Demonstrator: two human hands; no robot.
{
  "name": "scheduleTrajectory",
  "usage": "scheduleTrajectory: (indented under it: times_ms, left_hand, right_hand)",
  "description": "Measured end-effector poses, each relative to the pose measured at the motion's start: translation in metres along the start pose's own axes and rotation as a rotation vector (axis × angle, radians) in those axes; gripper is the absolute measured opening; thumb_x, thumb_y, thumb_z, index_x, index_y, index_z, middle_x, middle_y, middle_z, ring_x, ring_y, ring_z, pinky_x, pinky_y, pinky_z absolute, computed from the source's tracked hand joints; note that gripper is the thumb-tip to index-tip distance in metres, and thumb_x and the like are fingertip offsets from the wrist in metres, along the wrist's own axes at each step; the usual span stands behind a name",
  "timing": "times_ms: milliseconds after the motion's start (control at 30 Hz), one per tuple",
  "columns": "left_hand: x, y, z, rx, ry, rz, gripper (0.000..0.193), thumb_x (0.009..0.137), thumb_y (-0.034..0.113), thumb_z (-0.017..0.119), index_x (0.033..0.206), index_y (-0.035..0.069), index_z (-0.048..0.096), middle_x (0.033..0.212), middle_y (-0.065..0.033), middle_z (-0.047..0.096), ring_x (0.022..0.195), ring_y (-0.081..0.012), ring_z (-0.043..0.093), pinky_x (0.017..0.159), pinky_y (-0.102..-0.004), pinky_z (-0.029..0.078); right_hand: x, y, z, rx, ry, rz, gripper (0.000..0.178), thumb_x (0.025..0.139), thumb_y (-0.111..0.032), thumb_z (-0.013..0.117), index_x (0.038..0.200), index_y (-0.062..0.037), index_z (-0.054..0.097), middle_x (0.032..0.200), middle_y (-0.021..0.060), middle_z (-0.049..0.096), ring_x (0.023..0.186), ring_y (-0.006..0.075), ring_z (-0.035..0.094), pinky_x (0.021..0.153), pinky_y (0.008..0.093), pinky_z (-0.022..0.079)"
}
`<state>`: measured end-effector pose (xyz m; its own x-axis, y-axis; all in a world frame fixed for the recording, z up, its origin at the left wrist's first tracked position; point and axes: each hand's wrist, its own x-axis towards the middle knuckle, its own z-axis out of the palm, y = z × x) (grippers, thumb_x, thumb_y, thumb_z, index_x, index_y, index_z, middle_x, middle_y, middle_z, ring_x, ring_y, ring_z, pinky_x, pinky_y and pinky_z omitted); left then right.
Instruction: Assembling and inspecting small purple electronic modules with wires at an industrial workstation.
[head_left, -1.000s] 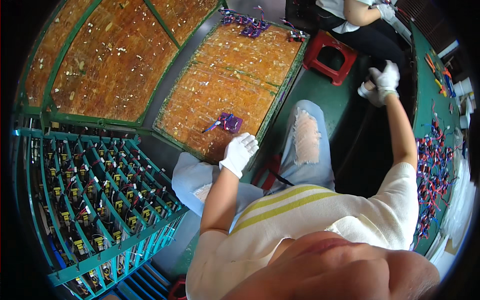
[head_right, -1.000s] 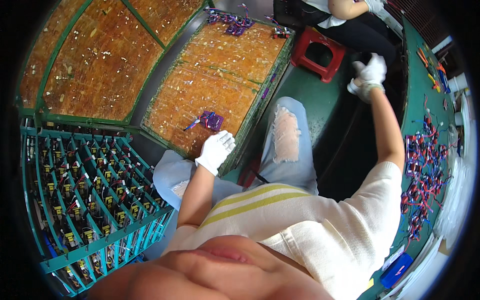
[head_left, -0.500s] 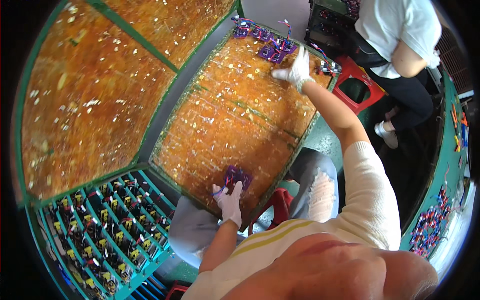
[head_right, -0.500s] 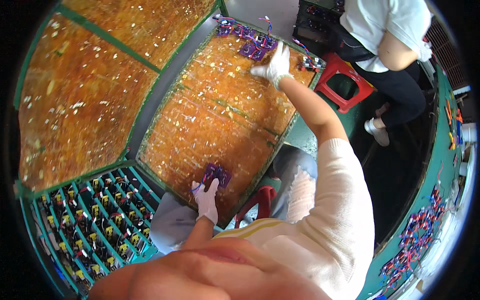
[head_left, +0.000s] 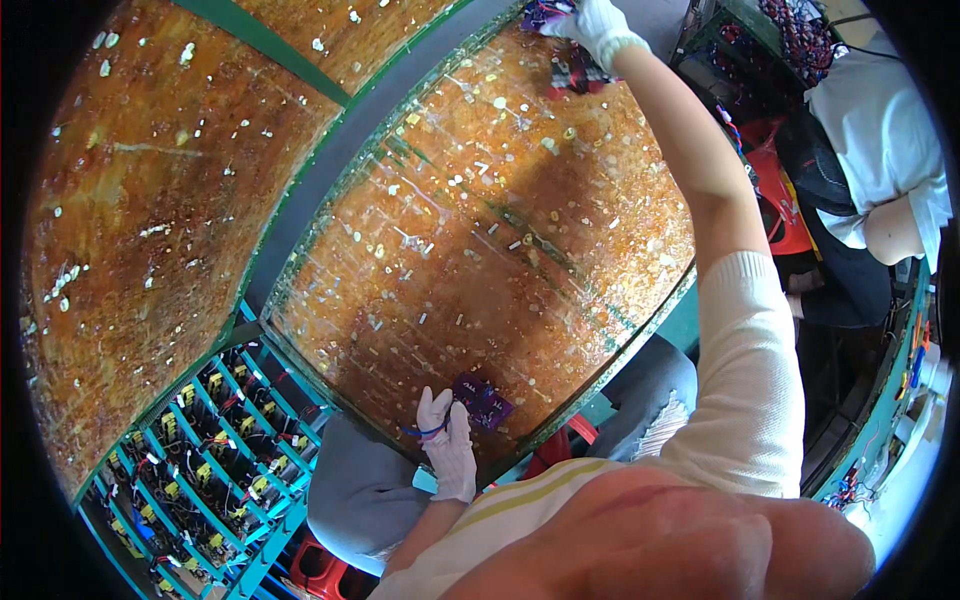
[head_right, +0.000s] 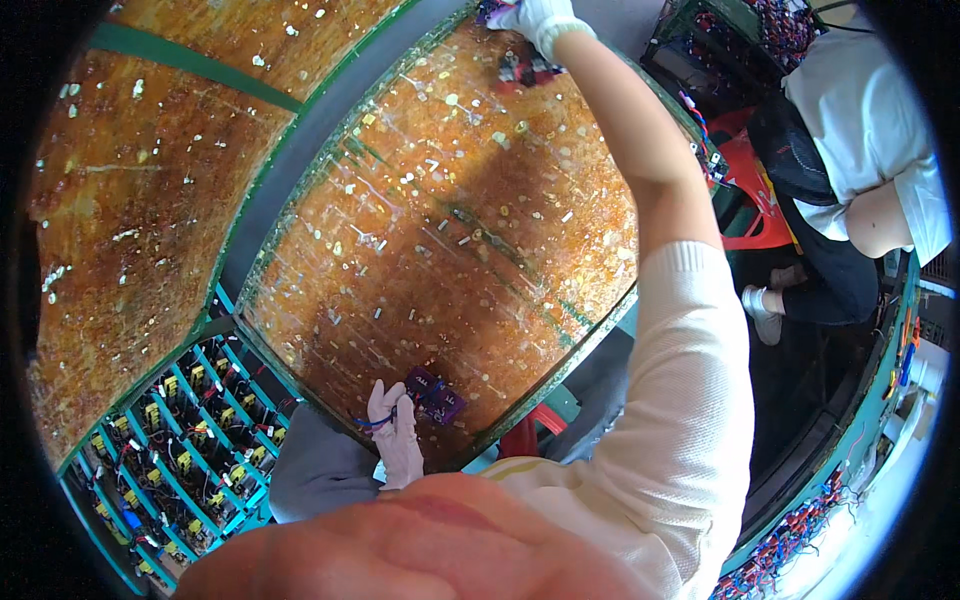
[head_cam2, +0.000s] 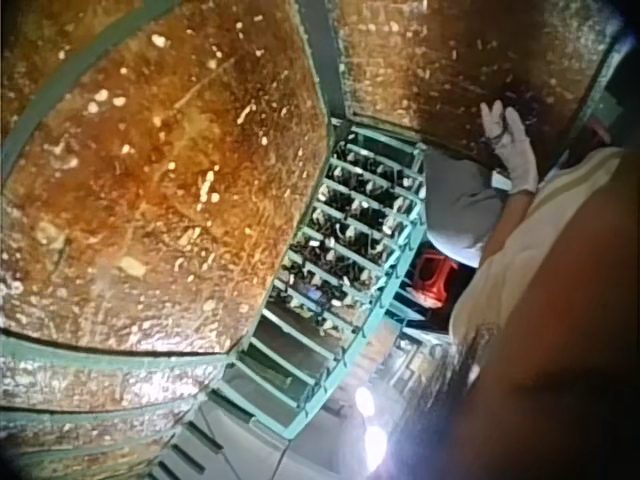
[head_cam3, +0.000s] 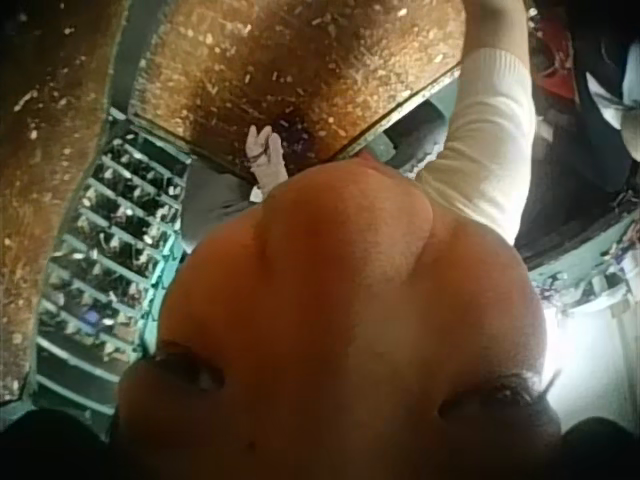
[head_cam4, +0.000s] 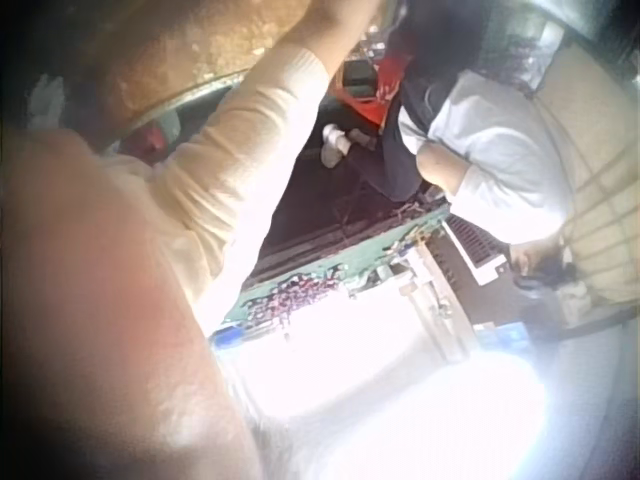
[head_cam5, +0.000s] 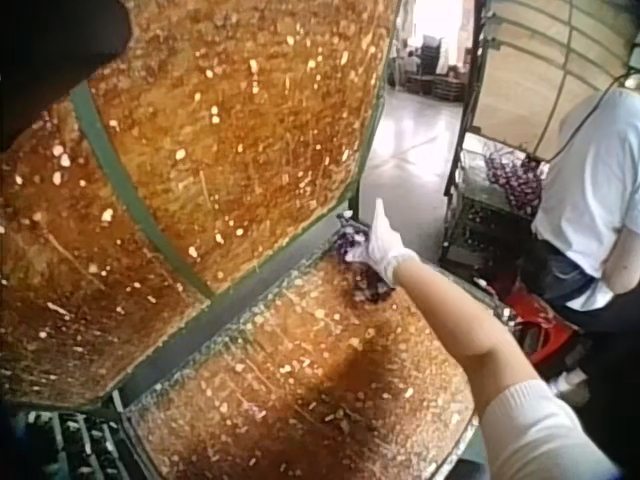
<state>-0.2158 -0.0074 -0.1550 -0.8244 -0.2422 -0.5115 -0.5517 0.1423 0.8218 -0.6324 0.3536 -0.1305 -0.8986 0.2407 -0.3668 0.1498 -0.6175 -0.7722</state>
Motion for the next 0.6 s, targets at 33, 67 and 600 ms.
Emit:
scheduleTrajectory:
  times_ms: [33,67,600]
  left_hand:
    - [0.000,0.000,0.001,-0.008,-0.034,-0.033,0.052,0.088,0.012,0.052,0.132,0.005,0.025,0.114,-0.0099,0.049,0.071,-0.0074,0.046,0.060,-0.0192,0.041]
    - [-0.001,-0.002,0.004,-0.028,-0.045,0.006,0.050,0.088,0.012,0.051,0.132,0.005,0.026,0.114,-0.0107,0.049,0.075,-0.0082,0.048,0.063,-0.0202,0.042]
    - [-0.010,0.008,-0.004,0.027,-0.111,-0.043,0.030,0.091,0.024,0.047,0.111,0.001,0.051,0.105,-0.0058,0.053,0.091,-0.0109,0.050,0.081,-0.0235,0.040]
  right_hand:
    - [0.023,-0.010,-0.013,0.134,-0.161,0.166,0.063,0.081,-0.062,0.041,0.115,-0.0103,0.047,0.097,0.0102,0.055,0.084,0.0292,0.054,0.073,0.0541,0.043]
    - [0.055,0.003,-0.022,-0.308,-0.241,-0.088,0.069,0.078,-0.065,0.042,0.120,-0.0107,0.042,0.107,0.0102,0.052,0.096,0.0312,0.049,0.084,0.0560,0.035]
    - [-0.100,0.075,-0.009,-1.108,-0.222,-0.325,0.036,0.085,-0.039,0.052,0.094,-0.0037,0.055,0.085,0.0105,0.060,0.074,0.0221,0.061,0.067,0.0334,0.050]
